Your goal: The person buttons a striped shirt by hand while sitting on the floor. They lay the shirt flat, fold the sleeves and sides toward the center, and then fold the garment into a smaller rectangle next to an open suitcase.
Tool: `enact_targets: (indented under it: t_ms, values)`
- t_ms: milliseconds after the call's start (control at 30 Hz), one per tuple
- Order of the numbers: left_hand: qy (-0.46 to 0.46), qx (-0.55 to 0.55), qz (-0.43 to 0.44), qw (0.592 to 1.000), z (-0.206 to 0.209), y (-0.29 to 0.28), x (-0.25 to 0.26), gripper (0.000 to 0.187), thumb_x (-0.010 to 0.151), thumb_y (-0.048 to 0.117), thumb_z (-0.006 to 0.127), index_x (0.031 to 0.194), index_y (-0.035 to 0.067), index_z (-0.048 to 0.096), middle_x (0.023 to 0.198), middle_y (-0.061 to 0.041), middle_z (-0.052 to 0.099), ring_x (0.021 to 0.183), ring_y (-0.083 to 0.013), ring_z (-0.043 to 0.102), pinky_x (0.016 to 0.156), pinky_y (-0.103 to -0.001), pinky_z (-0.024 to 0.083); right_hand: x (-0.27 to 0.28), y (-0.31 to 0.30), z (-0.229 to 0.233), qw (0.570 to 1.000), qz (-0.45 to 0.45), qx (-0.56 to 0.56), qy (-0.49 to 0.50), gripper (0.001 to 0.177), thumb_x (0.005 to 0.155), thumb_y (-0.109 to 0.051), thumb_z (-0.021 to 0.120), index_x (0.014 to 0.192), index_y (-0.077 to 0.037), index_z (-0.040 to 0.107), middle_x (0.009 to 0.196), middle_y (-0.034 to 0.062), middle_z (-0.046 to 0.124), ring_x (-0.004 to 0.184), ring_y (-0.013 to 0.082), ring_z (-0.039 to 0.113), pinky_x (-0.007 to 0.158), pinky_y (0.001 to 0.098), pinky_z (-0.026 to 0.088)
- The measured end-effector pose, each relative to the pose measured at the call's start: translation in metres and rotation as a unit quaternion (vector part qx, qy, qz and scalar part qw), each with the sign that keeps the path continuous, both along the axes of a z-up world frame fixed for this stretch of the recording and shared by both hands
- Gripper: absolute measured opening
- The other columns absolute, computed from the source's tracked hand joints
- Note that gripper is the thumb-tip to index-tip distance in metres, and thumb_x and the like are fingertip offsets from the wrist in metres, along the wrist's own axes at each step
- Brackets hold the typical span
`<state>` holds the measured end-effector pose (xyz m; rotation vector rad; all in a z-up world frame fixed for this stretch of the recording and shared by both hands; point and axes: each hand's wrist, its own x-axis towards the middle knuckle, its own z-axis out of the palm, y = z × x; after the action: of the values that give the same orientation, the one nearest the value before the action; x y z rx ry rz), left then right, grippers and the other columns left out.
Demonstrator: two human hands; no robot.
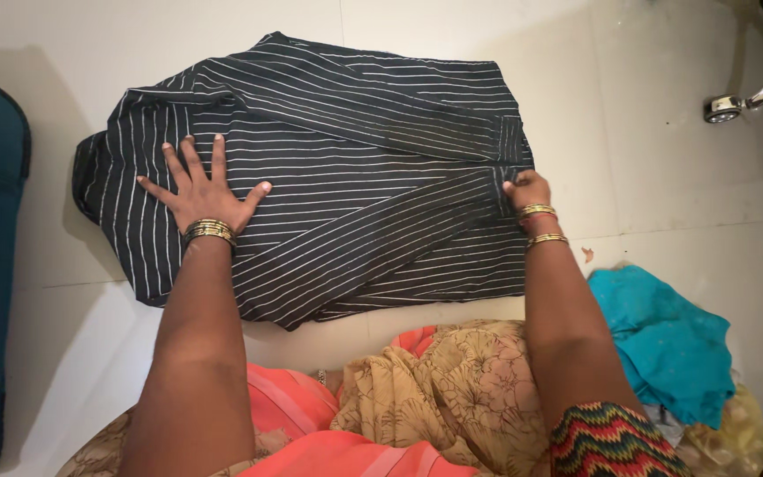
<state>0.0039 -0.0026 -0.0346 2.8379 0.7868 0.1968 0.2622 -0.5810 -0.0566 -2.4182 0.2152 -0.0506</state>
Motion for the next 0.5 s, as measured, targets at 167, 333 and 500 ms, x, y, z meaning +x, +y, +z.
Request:
enact_targets:
  t_ms: [167,333,500]
  values:
    - [-0.004,0.002,0.001,1.0,0.0,0.003,0.0,0.111,0.068,0.1,0.031,0.161,0.041,0.012,0.17,-0.009,0.007,0.155,-0.0352,-0.005,0.109,-0.081,-0.006,-0.005,-0.024,0.021,0.992,-0.037,-0.112,-0.038,0.027,0.078,-0.022,0.088,0.095,-0.01,0.071,0.092,0.0088,0.071,0.089,0.0275,0.069,0.087,0.0436,0.055]
    - [0.027,0.011,0.003,1.0,0.006,0.0,-0.001,0.112,0.07,0.1,0.03,0.162,0.04,0.009,0.17,-0.009,0.007,0.156,-0.0343,-0.006,0.11,-0.081,-0.006,-0.041,0.046,0.036,0.963,-0.07,-0.251,-0.076,0.051,0.083,-0.039,0.078,0.127,-0.016,0.063,0.138,0.0121,0.059,0.134,0.0318,0.047,0.109,0.0616,0.028]
    - [0.059,0.001,0.011,0.998,0.016,-0.002,0.001,0.113,0.069,0.101,0.027,0.162,0.038,0.007,0.17,-0.009,0.006,0.154,-0.035,-0.007,0.108,-0.081,-0.006,-0.09,0.166,0.023,0.935,0.263,-0.222,-0.086,0.088,0.093,-0.077,0.04,0.161,-0.023,0.03,0.172,0.0169,0.009,0.156,0.0431,0.006,0.12,0.0665,0.005]
